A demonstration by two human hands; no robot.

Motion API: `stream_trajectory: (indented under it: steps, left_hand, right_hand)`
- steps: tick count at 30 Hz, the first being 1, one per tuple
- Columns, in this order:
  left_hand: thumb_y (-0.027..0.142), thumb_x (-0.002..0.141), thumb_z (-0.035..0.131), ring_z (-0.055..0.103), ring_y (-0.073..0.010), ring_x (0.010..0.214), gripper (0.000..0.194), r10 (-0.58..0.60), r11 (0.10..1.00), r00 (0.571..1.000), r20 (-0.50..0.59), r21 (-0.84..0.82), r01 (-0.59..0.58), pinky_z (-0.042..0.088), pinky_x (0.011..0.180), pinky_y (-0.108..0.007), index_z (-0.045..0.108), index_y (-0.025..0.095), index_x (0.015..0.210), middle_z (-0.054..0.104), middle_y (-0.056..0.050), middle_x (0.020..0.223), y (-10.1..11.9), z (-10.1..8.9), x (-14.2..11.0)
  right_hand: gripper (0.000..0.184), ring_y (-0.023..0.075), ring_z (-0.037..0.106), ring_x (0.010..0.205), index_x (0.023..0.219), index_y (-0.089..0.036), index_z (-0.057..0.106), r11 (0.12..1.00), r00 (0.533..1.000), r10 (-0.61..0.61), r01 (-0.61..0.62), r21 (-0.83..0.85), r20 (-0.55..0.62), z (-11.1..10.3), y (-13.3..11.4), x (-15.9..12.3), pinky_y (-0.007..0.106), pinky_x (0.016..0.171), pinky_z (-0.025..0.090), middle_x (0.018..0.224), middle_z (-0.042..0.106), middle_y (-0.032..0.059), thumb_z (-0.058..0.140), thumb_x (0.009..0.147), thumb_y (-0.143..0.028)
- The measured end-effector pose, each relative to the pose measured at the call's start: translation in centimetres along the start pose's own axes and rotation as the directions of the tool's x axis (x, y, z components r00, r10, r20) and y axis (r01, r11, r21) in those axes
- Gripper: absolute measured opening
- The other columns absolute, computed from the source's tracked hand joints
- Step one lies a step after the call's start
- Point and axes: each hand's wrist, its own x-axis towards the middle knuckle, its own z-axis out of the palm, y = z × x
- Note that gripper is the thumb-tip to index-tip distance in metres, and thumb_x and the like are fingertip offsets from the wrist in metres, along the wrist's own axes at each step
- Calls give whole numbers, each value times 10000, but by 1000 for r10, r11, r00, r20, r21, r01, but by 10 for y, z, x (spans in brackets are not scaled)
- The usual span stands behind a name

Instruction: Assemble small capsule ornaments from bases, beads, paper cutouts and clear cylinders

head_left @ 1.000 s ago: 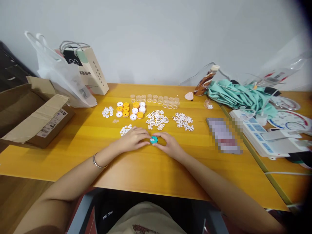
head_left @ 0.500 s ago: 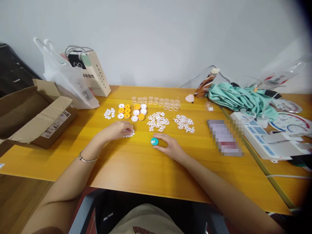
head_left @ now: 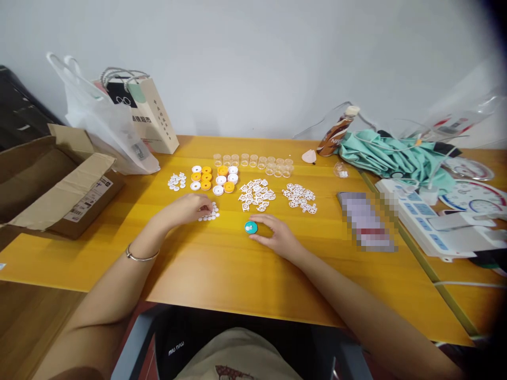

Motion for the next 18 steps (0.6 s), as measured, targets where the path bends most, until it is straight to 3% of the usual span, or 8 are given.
stream_trajectory:
  steps: [5, 9, 13, 18]
  left_hand:
    - [201, 848, 472, 585, -132, 683, 184, 22, 998, 999, -47, 62, -19, 431, 625, -233, 651, 164, 834, 654, -47, 788, 1, -2, 0]
    - [198, 870, 470, 595, -146, 738, 185, 138, 983, 952, -273, 158, -97, 437, 665, -265, 649, 160, 848, 654, -62, 808, 26, -1, 3]
    - [211, 875, 502, 615, -116, 786, 134, 240, 959, 836, -493, -12, -282, 451, 714, -262, 626, 180, 914, 684, -36, 855, 71, 21, 6]
    - [241, 870, 518, 632, -117, 736, 116, 144, 928, 799, -583, -201, -314, 479, 705, -280, 614, 178, 884, 698, -30, 819, 102, 49, 9]
  right_hand:
    - [335, 208, 601, 1025, 1052, -236, 607, 999, 1000, 6, -5, 38, -5, -3, -3, 0, 387, 916, 472, 1079, 647, 69, 679, 726, -268]
    - [290, 199, 611, 992, 1018, -241, 614, 997, 993, 18, -10, 72, -119, -5, -15, -2, 375, 904, 480, 1043, 659, 57, 674, 736, -268]
    - [195, 173, 645, 858, 974, -255, 625, 996, 978, -25, 43, 83, -207, -2, -29, -8, 329, 811, 519, 920, 687, 26, 630, 779, -262]
    - [104, 159, 660, 753, 887, -269, 652, 994, 969, -5, 32, 106, -247, 4, -35, -13, 299, 729, 540, 831, 701, -2, 584, 813, -243]
